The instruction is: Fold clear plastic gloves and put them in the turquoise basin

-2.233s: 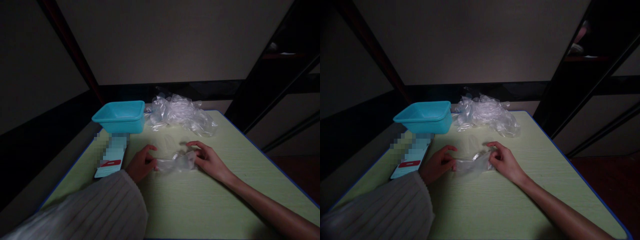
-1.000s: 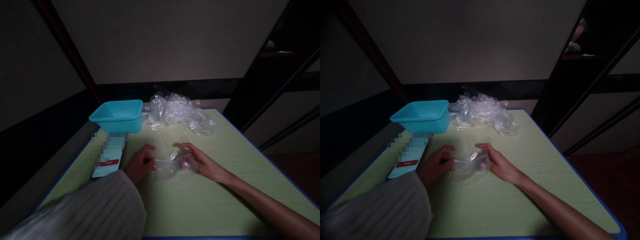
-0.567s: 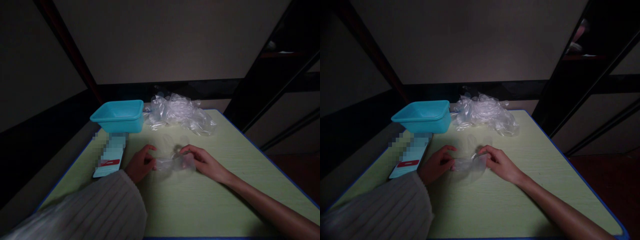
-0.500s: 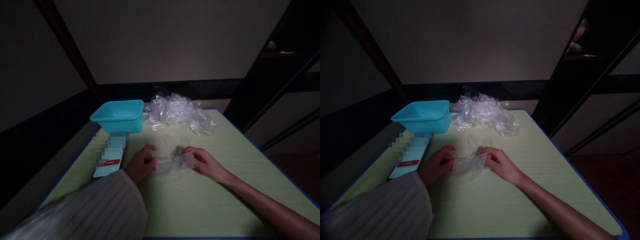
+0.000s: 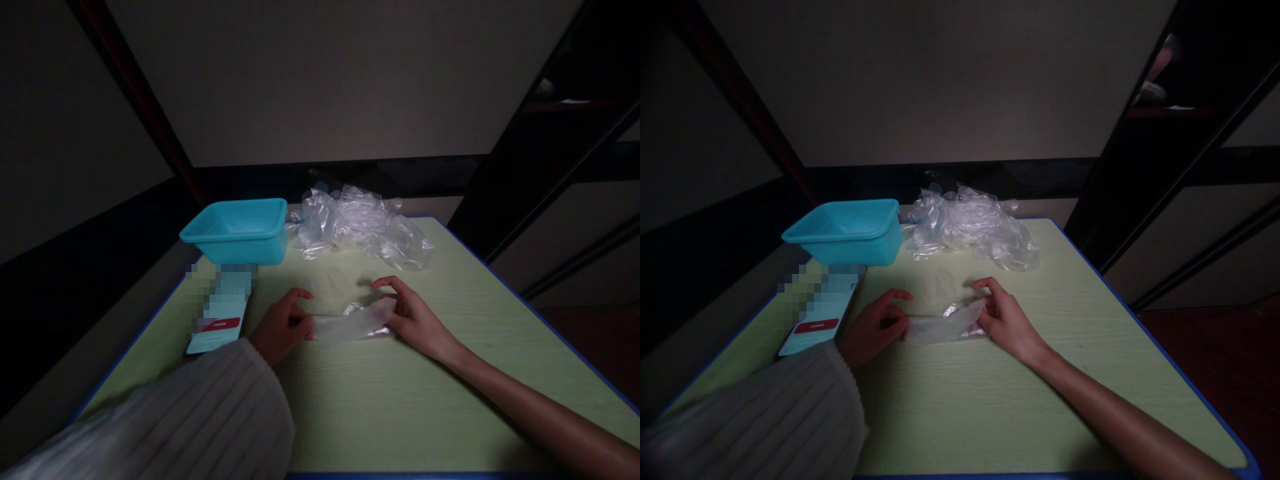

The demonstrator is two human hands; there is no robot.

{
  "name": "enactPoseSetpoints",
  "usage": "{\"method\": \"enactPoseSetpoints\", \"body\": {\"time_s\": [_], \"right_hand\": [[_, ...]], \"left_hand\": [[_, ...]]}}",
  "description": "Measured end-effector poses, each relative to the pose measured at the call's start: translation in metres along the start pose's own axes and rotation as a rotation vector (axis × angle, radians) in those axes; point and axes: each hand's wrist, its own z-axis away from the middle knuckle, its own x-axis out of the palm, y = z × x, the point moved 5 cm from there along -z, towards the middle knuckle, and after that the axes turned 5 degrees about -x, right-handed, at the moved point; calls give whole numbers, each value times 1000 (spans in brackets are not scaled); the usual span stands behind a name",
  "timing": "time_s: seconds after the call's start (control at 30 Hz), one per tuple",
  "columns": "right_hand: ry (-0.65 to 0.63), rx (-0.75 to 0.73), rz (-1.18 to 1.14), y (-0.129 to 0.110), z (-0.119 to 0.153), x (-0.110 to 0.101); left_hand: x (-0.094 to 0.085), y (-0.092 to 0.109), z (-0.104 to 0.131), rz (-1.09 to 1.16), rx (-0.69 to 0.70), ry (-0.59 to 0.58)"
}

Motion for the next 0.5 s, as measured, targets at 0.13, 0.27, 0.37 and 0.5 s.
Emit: {"method": "enactPoseSetpoints", "body": {"time_s": [0.13,0.27,0.37,0.5], "right_hand": [[41,-14,56,-2,0,-3],[39,-19,56,-3,0,-4],[25,-50,68,-3,0,-3],[69,-60,15,2,-2,-5]], "left_hand": [[0,-1,0,4,3,9],[-1,-1,0,9,-1,19],[0,0,0,11,-1,13],[0,1,0,4,0,7]]}}
